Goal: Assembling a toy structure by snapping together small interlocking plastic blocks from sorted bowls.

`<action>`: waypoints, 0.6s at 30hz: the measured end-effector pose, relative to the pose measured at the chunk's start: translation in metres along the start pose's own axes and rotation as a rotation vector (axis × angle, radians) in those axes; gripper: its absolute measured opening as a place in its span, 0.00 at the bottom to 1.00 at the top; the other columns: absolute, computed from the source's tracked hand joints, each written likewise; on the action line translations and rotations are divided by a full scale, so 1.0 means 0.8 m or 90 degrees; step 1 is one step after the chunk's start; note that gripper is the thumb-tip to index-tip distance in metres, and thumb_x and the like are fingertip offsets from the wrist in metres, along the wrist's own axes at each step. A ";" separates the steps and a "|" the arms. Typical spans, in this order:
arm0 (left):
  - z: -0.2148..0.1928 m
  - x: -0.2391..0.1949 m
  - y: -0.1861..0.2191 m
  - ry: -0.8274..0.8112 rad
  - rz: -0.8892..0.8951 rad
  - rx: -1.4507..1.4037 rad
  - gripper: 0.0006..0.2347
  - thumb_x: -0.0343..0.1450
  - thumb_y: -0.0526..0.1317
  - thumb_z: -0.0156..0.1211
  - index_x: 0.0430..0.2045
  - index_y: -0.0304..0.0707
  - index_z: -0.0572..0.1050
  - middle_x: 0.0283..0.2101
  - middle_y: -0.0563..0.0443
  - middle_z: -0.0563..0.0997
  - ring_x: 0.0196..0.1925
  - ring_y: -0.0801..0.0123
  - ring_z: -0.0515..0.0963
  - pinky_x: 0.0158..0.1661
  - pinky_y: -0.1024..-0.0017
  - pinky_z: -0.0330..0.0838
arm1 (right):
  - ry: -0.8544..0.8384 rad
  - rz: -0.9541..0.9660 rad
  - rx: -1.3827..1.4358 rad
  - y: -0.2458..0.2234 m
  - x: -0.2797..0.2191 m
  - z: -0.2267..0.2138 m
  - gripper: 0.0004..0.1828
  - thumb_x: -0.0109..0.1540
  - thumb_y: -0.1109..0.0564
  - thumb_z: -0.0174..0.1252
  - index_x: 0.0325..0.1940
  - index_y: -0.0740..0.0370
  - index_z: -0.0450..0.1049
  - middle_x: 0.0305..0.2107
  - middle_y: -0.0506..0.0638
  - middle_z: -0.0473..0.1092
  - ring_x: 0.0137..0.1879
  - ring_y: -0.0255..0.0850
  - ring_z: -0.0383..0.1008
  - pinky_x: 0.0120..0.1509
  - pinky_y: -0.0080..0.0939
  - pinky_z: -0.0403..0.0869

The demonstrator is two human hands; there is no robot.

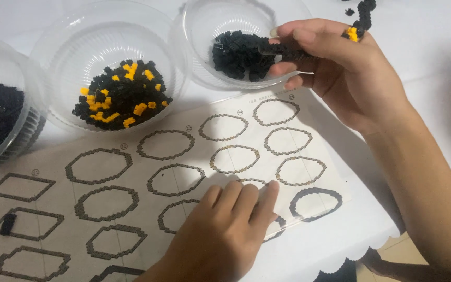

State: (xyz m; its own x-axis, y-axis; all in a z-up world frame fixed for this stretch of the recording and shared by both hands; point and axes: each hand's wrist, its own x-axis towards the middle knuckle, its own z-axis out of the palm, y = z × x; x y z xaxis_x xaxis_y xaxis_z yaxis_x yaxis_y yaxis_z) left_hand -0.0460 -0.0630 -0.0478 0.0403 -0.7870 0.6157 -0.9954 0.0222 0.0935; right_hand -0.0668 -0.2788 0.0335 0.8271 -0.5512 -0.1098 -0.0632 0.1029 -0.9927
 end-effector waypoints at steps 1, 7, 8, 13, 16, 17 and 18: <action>-0.003 -0.001 0.000 0.001 0.000 0.001 0.09 0.74 0.37 0.49 0.39 0.31 0.75 0.21 0.51 0.63 0.23 0.63 0.61 0.24 0.70 0.53 | 0.000 -0.001 0.000 0.001 0.001 -0.002 0.13 0.58 0.56 0.53 0.43 0.63 0.75 0.38 0.49 0.73 0.35 0.41 0.77 0.34 0.31 0.71; -0.020 -0.005 -0.008 -0.030 -0.077 -0.105 0.15 0.61 0.36 0.69 0.38 0.29 0.74 0.41 0.35 0.73 0.44 0.50 0.73 0.43 0.60 0.72 | -0.010 -0.006 0.021 0.001 0.001 -0.004 0.12 0.58 0.58 0.52 0.42 0.64 0.75 0.37 0.50 0.73 0.35 0.41 0.77 0.33 0.31 0.71; -0.021 -0.004 -0.010 -0.036 -0.074 -0.123 0.15 0.61 0.36 0.68 0.39 0.30 0.73 0.46 0.33 0.71 0.49 0.46 0.70 0.49 0.55 0.67 | -0.005 -0.005 0.024 0.001 0.001 -0.003 0.12 0.58 0.58 0.53 0.42 0.63 0.75 0.36 0.50 0.73 0.34 0.41 0.76 0.33 0.31 0.71; -0.018 -0.008 -0.020 -0.063 -0.086 -0.193 0.12 0.65 0.40 0.60 0.41 0.38 0.74 0.54 0.32 0.68 0.57 0.42 0.67 0.53 0.41 0.58 | -0.004 -0.008 0.005 0.003 0.002 -0.004 0.12 0.58 0.57 0.53 0.43 0.64 0.74 0.37 0.50 0.73 0.36 0.41 0.77 0.32 0.31 0.70; -0.017 -0.008 -0.020 -0.070 -0.083 -0.196 0.13 0.66 0.40 0.60 0.43 0.38 0.73 0.55 0.34 0.68 0.58 0.44 0.66 0.51 0.39 0.58 | -0.031 -0.013 0.025 0.004 0.001 -0.006 0.11 0.59 0.60 0.53 0.44 0.63 0.74 0.40 0.52 0.73 0.37 0.42 0.77 0.33 0.30 0.71; -0.017 -0.008 -0.020 -0.076 -0.083 -0.186 0.13 0.65 0.40 0.60 0.42 0.39 0.73 0.55 0.34 0.68 0.58 0.45 0.66 0.51 0.38 0.58 | -0.031 -0.014 0.016 0.004 0.000 -0.006 0.11 0.59 0.60 0.53 0.45 0.63 0.74 0.39 0.52 0.73 0.38 0.42 0.77 0.34 0.31 0.71; -0.017 -0.007 -0.019 -0.082 -0.083 -0.175 0.14 0.64 0.39 0.61 0.42 0.40 0.72 0.55 0.34 0.68 0.58 0.45 0.67 0.50 0.38 0.58 | -0.032 -0.016 0.007 0.003 -0.001 -0.005 0.11 0.59 0.59 0.53 0.45 0.62 0.74 0.39 0.52 0.73 0.39 0.43 0.77 0.35 0.31 0.71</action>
State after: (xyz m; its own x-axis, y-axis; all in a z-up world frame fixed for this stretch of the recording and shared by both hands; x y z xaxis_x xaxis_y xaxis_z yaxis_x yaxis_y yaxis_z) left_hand -0.0296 -0.0502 -0.0421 0.1370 -0.8655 0.4818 -0.9207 0.0682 0.3842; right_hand -0.0696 -0.2818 0.0308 0.8552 -0.5117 -0.0820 -0.0360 0.0991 -0.9944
